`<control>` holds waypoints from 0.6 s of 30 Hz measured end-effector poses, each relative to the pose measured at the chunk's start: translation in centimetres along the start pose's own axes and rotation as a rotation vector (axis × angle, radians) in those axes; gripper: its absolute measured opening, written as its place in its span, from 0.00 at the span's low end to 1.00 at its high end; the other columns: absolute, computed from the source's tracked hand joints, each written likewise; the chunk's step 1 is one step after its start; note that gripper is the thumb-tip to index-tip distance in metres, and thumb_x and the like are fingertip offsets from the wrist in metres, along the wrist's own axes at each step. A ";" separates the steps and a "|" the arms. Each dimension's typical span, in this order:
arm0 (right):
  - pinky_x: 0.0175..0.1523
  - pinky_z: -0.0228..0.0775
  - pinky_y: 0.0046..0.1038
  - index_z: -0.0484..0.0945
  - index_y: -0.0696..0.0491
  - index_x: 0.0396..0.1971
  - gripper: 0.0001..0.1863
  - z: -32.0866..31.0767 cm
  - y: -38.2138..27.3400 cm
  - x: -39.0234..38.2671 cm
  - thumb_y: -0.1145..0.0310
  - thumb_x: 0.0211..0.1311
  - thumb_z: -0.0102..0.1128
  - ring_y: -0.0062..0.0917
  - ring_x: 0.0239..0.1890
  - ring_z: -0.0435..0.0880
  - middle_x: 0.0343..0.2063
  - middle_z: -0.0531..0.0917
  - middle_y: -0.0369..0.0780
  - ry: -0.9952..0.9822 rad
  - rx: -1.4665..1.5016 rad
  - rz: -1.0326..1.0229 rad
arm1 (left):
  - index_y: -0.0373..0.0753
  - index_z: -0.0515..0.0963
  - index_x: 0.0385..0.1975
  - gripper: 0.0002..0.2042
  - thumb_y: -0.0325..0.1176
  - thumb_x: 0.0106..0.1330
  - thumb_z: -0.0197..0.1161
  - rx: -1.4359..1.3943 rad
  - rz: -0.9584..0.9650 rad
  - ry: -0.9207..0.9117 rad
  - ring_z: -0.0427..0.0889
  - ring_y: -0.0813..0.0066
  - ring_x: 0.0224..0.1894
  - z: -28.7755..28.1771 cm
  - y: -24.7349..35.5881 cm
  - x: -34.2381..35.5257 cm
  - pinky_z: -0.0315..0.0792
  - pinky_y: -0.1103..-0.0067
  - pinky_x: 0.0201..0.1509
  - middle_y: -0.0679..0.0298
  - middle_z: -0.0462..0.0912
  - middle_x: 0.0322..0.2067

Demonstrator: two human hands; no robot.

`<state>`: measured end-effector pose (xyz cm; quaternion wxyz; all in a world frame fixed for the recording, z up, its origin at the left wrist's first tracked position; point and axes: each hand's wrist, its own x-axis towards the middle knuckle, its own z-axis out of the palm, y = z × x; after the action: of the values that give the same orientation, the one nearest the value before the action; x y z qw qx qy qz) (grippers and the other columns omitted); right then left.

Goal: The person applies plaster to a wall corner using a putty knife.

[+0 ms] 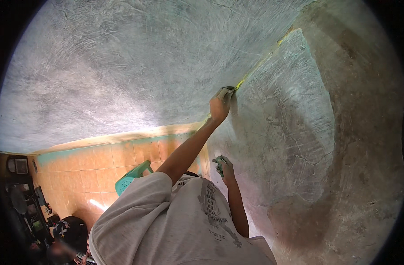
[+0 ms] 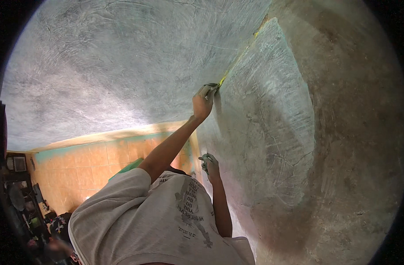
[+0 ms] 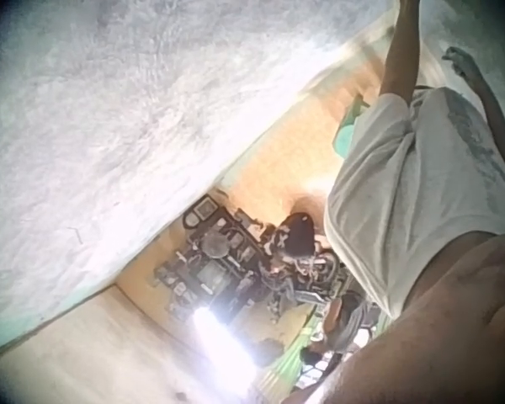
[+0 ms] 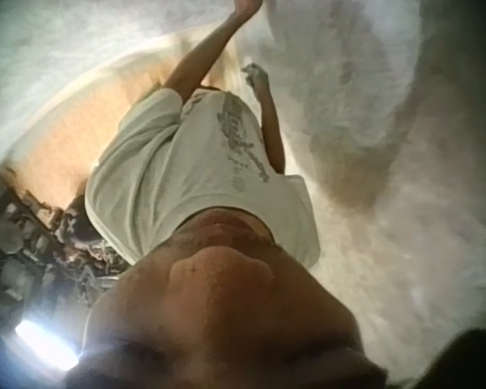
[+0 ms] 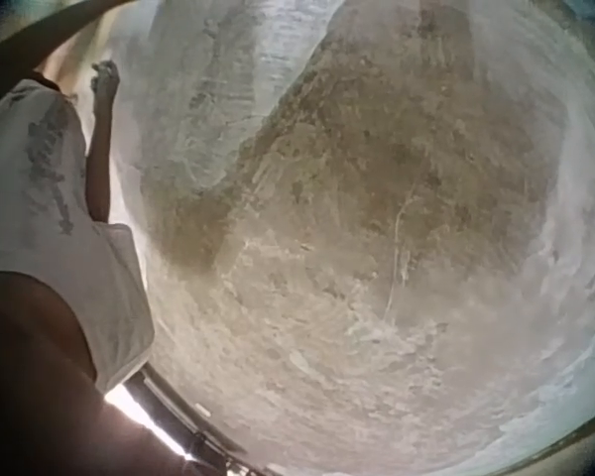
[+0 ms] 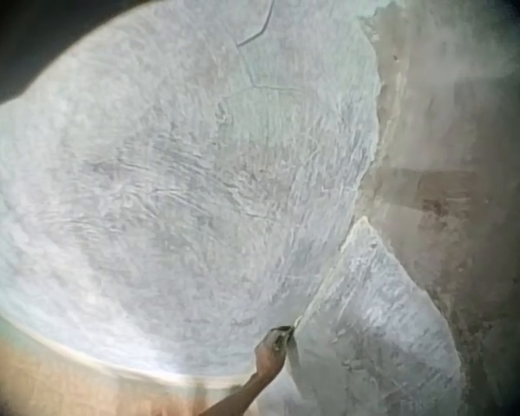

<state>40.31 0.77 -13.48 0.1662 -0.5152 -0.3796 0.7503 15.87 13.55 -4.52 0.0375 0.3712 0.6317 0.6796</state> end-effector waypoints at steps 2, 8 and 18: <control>0.27 0.67 0.18 0.75 0.56 0.55 0.14 -0.2 0.5 0.2 0.71 0.74 0.53 0.16 0.24 0.75 0.43 0.87 0.46 -0.015 0.013 -0.002 | 0.37 0.83 0.44 0.08 0.28 0.68 0.64 -0.004 0.010 -0.034 0.85 0.46 0.43 -0.2 -0.5 -0.6 0.78 0.65 0.44 0.51 0.86 0.40; 0.31 0.70 0.18 0.74 0.57 0.64 0.23 0.8 0.5 0.8 0.68 0.72 0.58 0.15 0.25 0.78 0.41 0.88 0.44 0.075 -0.011 -0.077 | 0.36 0.83 0.44 0.08 0.30 0.67 0.67 0.267 -0.013 -0.174 0.84 0.44 0.37 -6.2 -8.3 -5.4 0.79 0.67 0.41 0.49 0.86 0.38; 0.32 0.67 0.18 0.75 0.56 0.65 0.23 6.3 -5.1 2.7 0.69 0.72 0.51 0.14 0.26 0.75 0.40 0.84 0.36 0.125 0.113 -0.373 | 0.31 0.80 0.42 0.09 0.25 0.64 0.67 0.170 -0.262 -0.356 0.89 0.63 0.37 -19.8 -8.5 -7.9 0.84 0.72 0.38 0.53 0.87 0.40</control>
<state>32.77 3.30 -10.27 0.3540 -0.4714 -0.4145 0.6933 7.08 -5.35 -14.25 0.2045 0.4018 0.7128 0.5373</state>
